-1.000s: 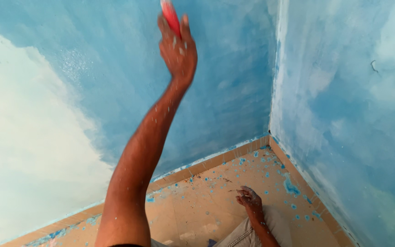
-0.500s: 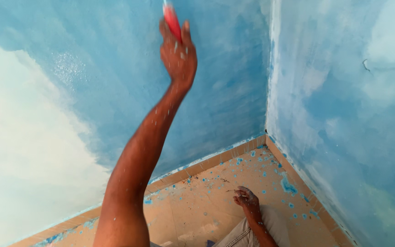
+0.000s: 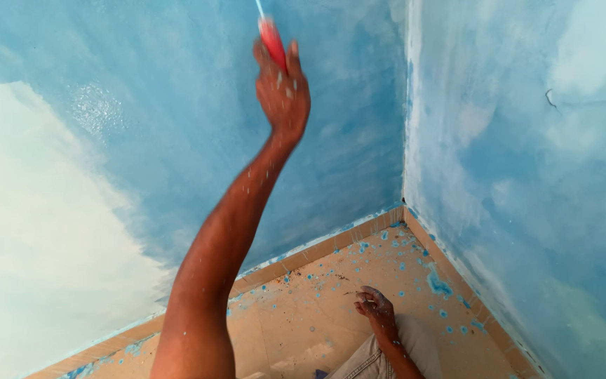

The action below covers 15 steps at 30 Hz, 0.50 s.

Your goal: The person sits on the floor and paints the lower section of a wall and corner with blue paint using a small paint roller, dipping the roller into a paint bucket between passes and rolling the paint across the wall surface.

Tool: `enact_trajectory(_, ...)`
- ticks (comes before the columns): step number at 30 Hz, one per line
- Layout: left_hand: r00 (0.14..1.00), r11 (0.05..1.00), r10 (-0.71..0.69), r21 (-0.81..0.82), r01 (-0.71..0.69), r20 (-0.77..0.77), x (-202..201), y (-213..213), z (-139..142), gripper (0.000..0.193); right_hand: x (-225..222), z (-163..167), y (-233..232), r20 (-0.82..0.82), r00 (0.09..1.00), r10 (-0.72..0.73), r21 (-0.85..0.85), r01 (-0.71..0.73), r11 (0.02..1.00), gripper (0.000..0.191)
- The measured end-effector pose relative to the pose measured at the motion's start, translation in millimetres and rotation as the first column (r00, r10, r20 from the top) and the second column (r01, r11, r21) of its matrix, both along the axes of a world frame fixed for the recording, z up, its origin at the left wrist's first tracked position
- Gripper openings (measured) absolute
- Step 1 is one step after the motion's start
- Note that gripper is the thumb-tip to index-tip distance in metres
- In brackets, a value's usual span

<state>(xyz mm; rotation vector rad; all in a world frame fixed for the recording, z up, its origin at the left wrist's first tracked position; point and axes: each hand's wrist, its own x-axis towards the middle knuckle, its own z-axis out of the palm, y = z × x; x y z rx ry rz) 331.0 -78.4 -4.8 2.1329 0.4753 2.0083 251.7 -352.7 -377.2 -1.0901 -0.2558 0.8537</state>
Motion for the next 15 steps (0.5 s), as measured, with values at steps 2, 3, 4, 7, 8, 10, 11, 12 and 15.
enact_trajectory(2,0.998,0.999,-0.042,-0.003,0.042,0.050,18.7,12.6,28.9,0.062,-0.3,0.0,-0.4,-0.004,1.000,-0.007,0.040,0.007,0.999,0.051)
enact_trajectory(3,0.999,0.997,-0.027,-0.072,0.029,0.027,26.2,16.4,40.7,0.053,-0.6,-0.1,-0.9,-0.008,1.000,-0.012,0.059,0.012,0.998,0.051)
enact_trajectory(4,1.000,0.990,-0.015,-0.142,0.016,0.005,31.7,17.8,48.7,0.048,-0.8,-0.4,-1.3,-0.014,1.000,-0.014,0.024,0.014,1.000,0.051)
enact_trajectory(7,0.998,0.995,0.053,-0.088,-0.051,0.021,30.6,7.0,41.8,0.053,-2.2,-0.8,-1.8,-0.024,1.000,-0.020,-0.029,0.019,0.999,0.052)
enact_trajectory(8,0.996,0.997,0.080,-0.026,-0.079,0.047,26.0,0.0,30.4,0.061,-2.2,-0.9,-1.9,-0.018,1.000,-0.021,-0.015,0.020,1.000,0.052)
enact_trajectory(10,1.000,0.999,0.003,-0.048,-0.002,0.001,12.5,-14.5,-0.3,0.063,-2.8,-0.7,-1.2,-0.019,1.000,-0.018,0.005,0.018,1.000,0.053)
enact_trajectory(11,0.999,0.998,-0.042,-0.057,0.040,-0.022,8.9,-18.4,-11.5,0.064,-2.9,-0.5,-0.6,-0.020,1.000,-0.017,0.012,0.017,1.000,0.054)
enact_trajectory(12,0.999,0.999,-0.023,-0.050,0.021,-0.039,7.5,-19.3,-19.5,0.065,-2.6,-0.4,0.0,-0.020,1.000,-0.016,0.016,0.016,1.000,0.054)
enact_trajectory(15,0.999,1.000,-0.009,-0.027,0.008,-0.038,19.7,-4.1,-15.2,0.063,-2.4,-0.5,1.2,-0.047,0.999,-0.002,0.110,0.007,0.994,0.054)
